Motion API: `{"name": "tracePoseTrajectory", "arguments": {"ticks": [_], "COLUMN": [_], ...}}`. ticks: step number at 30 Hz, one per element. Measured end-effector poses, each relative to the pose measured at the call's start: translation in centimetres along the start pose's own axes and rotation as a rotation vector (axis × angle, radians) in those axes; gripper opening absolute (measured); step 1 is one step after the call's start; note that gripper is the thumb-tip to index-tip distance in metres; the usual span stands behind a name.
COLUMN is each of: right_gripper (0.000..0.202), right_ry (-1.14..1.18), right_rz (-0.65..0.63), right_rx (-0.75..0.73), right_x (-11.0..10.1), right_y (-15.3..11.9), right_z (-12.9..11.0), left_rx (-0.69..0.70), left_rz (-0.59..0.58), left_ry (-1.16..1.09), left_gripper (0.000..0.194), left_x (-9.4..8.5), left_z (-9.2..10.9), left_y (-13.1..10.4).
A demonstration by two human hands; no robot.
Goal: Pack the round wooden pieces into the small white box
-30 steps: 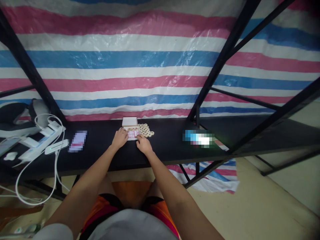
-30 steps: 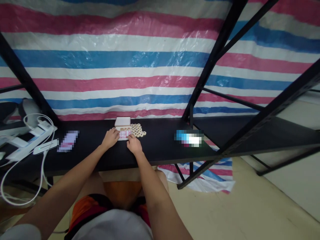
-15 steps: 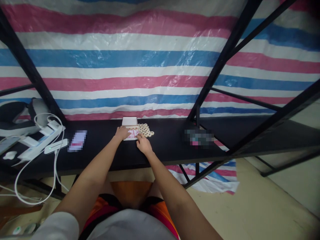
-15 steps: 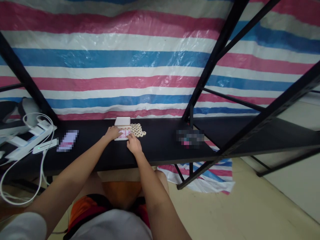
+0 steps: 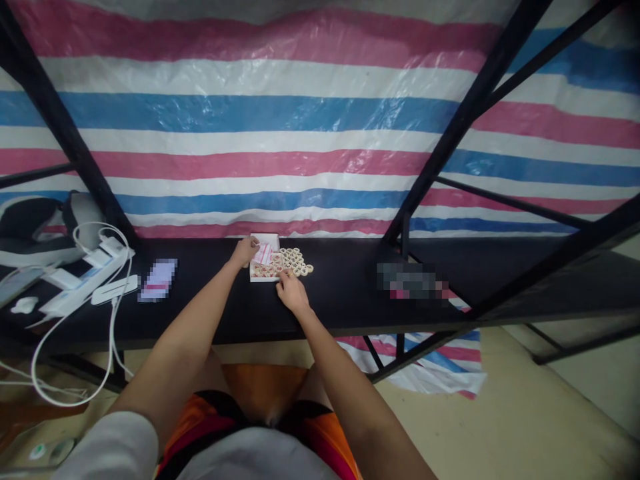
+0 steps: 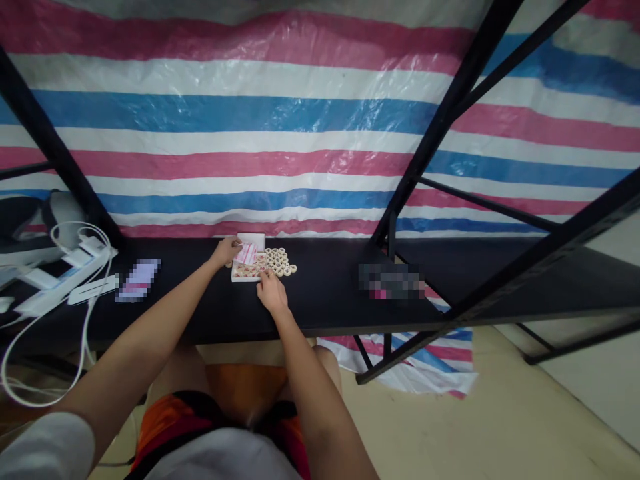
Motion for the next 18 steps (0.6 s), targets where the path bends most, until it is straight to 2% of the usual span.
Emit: {"name": "tracePoseTrajectory", "arguments": {"ticks": [5,11,14,18], "right_gripper": [0.030,0.029,0.028,0.028], "right_ry": [0.013,0.020,0.033,0.041], "right_rz": [0.008,-0.008,0.003,-0.010], "right_rx": [-0.022,-0.011,-0.019,-0.012], "right_x": [0.1,0.6,0.6,0.5], "right_y": [0.0,0.1,0.2,0.3], "right_z": [-0.1,0.2,0.2,0.1], "left_rx": [-0.126,-0.064,-0.040,0.023], "left_rz": [0.072,0.092,0.060,-0.032], "left_ry": [-0.096,-0.088,0.026,0.254], "left_gripper": [0.032,0.033,0.038,0.044], "left_x": [0.5,1.2,1.8,3.2], "left_z": [-1.4,-0.7,-0.8,-1.7], "left_y": [3.3,6.9,7.3,6.4]}}
Point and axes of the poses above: each hand's wrist, its own y-axis towards the middle knuckle, its own x-axis out of the palm, z = x × y, the point moved 6 cm from there along y, towards the middle knuckle, and after that the axes turned 11 degrees about z, right-handed, at the moved point
